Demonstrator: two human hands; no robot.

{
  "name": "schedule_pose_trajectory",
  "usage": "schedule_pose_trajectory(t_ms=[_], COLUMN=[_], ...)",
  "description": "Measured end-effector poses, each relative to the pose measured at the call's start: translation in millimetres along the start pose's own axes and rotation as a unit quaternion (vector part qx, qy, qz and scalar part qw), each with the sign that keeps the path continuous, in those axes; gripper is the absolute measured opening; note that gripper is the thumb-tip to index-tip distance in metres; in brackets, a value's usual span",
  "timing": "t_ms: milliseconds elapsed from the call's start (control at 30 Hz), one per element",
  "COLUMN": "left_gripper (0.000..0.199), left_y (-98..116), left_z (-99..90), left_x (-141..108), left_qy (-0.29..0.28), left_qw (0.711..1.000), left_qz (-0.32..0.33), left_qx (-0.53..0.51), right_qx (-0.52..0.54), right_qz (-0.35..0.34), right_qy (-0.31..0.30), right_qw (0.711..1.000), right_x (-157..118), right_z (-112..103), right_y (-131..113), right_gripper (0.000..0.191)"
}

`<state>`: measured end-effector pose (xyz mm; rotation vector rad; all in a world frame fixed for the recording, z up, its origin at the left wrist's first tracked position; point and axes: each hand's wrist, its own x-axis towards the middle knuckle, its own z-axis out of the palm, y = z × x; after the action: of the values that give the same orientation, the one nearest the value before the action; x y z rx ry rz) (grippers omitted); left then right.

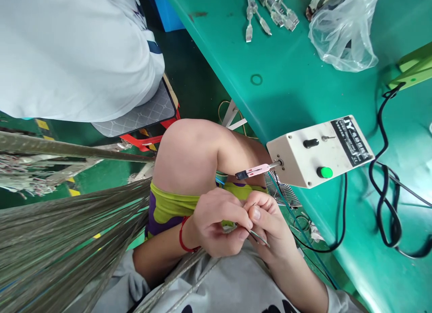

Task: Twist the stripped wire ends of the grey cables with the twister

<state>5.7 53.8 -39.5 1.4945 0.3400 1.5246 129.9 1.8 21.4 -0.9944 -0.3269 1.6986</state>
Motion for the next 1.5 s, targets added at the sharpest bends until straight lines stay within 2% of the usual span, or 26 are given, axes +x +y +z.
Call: schedule_pose_trajectory(t_ms=[167, 333, 500, 600, 700, 800, 933, 1033, 1133, 1300, 1500], left_gripper=[0.014, 0.015, 0.005, 0.008, 0.008, 0.009, 0.012, 0.014, 0.016, 0.017, 0.015], left_y=[-0.3, 3.1, 1.7, 0.8, 0.0, -1.8, -3.6, -3.7, -4.2, -7.1, -10.1], left_z=[2.7, -0.3, -9.7, -17.2, -23.4, -26.6, -27.6, -28.4, -29.3, -28.3, -26.4], left_x=[3.7, 8.9, 8.1, 9.4, 13.1, 16.0, 18.2, 19.6, 20.6, 20.5, 19.0], left_qy=[0.028, 0.017, 0.034, 0.033, 0.048, 0.082, 0.105, 0.097, 0.106, 0.104, 0.098], left_qw=[1.0, 0.999, 0.998, 0.998, 0.998, 0.995, 0.99, 0.989, 0.986, 0.989, 0.991], left_qz=[0.006, 0.0, 0.003, 0.001, -0.007, -0.047, -0.079, -0.085, -0.087, -0.073, -0.064], left_qx=[0.006, 0.033, 0.044, 0.049, 0.049, 0.034, 0.047, 0.075, 0.09, 0.077, 0.061], right_qx=[0.012, -0.003, -0.044, -0.091, -0.133, -0.137, -0.13, -0.123, -0.112, -0.04, -0.026], right_qz=[-0.008, -0.035, -0.102, -0.139, -0.168, -0.192, -0.188, -0.179, -0.186, -0.153, -0.146], right_qy=[-0.003, 0.003, 0.042, 0.047, 0.07, 0.111, 0.132, 0.141, 0.138, 0.128, 0.13], right_qw=[1.0, 0.999, 0.993, 0.985, 0.974, 0.965, 0.964, 0.966, 0.966, 0.979, 0.98], right_x=[2.0, 4.4, 1.0, 0.4, 8.6, 23.8, 39.5, 42.3, 41.9, 42.7, 44.1], right_z=[0.5, 4.2, 5.9, 4.0, 2.9, 4.1, 5.2, 2.3, -1.6, -2.2, -1.7], right_y=[0.1, -1.5, 1.9, 4.9, 3.5, -1.6, -4.3, -2.0, -0.1, -1.0, -0.3], right_gripper=[0.025, 0.021, 0.017, 0.013, 0.031, 0.054, 0.066, 0.057, 0.057, 0.046, 0.047])
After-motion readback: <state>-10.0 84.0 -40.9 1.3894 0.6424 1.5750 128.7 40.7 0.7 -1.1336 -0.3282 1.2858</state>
